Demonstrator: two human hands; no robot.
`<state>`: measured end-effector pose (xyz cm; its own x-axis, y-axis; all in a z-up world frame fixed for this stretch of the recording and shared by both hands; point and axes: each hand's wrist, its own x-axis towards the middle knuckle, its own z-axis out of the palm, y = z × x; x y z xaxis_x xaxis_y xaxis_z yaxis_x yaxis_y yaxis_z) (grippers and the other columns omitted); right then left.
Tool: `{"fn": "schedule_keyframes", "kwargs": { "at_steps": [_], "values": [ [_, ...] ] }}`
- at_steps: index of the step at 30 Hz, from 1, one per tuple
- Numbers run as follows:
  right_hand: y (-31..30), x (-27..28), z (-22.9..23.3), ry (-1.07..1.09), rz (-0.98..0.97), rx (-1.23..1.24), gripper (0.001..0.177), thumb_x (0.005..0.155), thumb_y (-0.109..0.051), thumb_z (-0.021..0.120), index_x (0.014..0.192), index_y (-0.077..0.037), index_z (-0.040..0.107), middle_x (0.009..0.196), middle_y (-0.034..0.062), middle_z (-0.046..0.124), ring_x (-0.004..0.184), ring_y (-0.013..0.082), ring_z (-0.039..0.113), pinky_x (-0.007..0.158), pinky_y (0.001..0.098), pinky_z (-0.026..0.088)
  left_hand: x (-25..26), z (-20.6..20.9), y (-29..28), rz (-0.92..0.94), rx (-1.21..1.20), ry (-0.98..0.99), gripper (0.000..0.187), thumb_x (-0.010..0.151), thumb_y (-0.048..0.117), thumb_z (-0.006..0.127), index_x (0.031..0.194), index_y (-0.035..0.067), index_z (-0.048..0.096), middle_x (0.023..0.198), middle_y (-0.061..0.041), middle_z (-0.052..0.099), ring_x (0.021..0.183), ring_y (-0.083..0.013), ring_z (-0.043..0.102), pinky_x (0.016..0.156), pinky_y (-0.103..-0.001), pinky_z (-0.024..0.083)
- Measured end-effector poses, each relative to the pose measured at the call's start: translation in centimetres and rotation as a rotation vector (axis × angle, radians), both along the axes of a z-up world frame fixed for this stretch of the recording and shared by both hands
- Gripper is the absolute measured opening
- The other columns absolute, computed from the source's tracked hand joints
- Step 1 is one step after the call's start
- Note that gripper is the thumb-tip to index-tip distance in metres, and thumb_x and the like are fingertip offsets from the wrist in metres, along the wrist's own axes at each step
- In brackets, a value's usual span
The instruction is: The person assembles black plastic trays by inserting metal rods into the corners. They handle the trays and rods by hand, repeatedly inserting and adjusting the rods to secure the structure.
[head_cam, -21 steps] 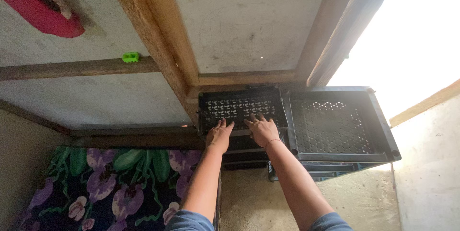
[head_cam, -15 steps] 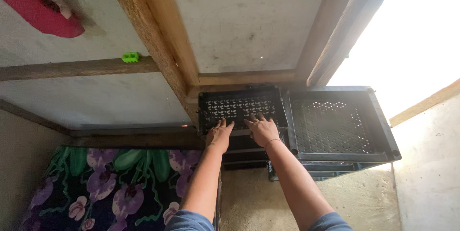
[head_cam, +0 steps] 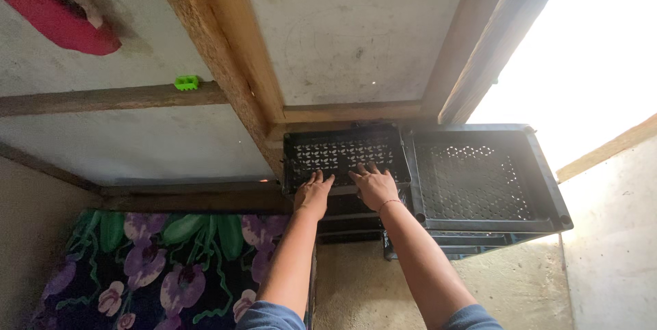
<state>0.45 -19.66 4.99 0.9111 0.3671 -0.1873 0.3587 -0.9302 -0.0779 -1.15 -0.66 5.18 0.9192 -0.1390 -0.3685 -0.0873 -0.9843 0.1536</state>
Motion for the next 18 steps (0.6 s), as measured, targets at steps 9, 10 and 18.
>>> {"fn": "schedule_keyframes", "kwargs": {
  "at_steps": [9, 10, 18],
  "values": [
    [0.0, 0.1, -0.3, 0.012, -0.013, 0.010, 0.068, 0.090, -0.028, 0.073, 0.152, -0.032, 0.045, 0.163, 0.0005, 0.036, 0.149, 0.0284, 0.032, 0.112, 0.0563, 0.039, -0.5, 1.1, -0.2, 0.021, -0.009, 0.001, 0.083, 0.090, -0.014, 0.054, 0.158, 0.030, 0.035, 0.169, -0.006, 0.022, 0.153, -0.0239, 0.027, 0.121, -0.038, 0.033],
    [0.0, 0.1, -0.3, 0.017, -0.011, 0.005, 0.069, 0.090, -0.028, 0.073, 0.152, -0.033, 0.045, 0.163, 0.0002, 0.036, 0.150, 0.0284, 0.032, 0.112, 0.0566, 0.039, -0.4, 1.1, -0.2, 0.020, -0.006, 0.009, 0.084, 0.089, -0.015, 0.055, 0.158, 0.029, 0.035, 0.169, -0.006, 0.021, 0.153, -0.0238, 0.027, 0.121, -0.038, 0.032],
    [0.0, 0.0, -0.1, 0.041, -0.011, -0.005, 0.070, 0.090, -0.027, 0.074, 0.153, -0.032, 0.044, 0.164, 0.0000, 0.035, 0.151, 0.0298, 0.031, 0.112, 0.0568, 0.038, -0.5, 1.0, -0.1, 0.005, -0.031, -0.015, 0.082, 0.089, -0.014, 0.056, 0.158, 0.028, 0.037, 0.168, -0.007, 0.024, 0.154, -0.0242, 0.028, 0.120, -0.038, 0.034]
  ]
}}
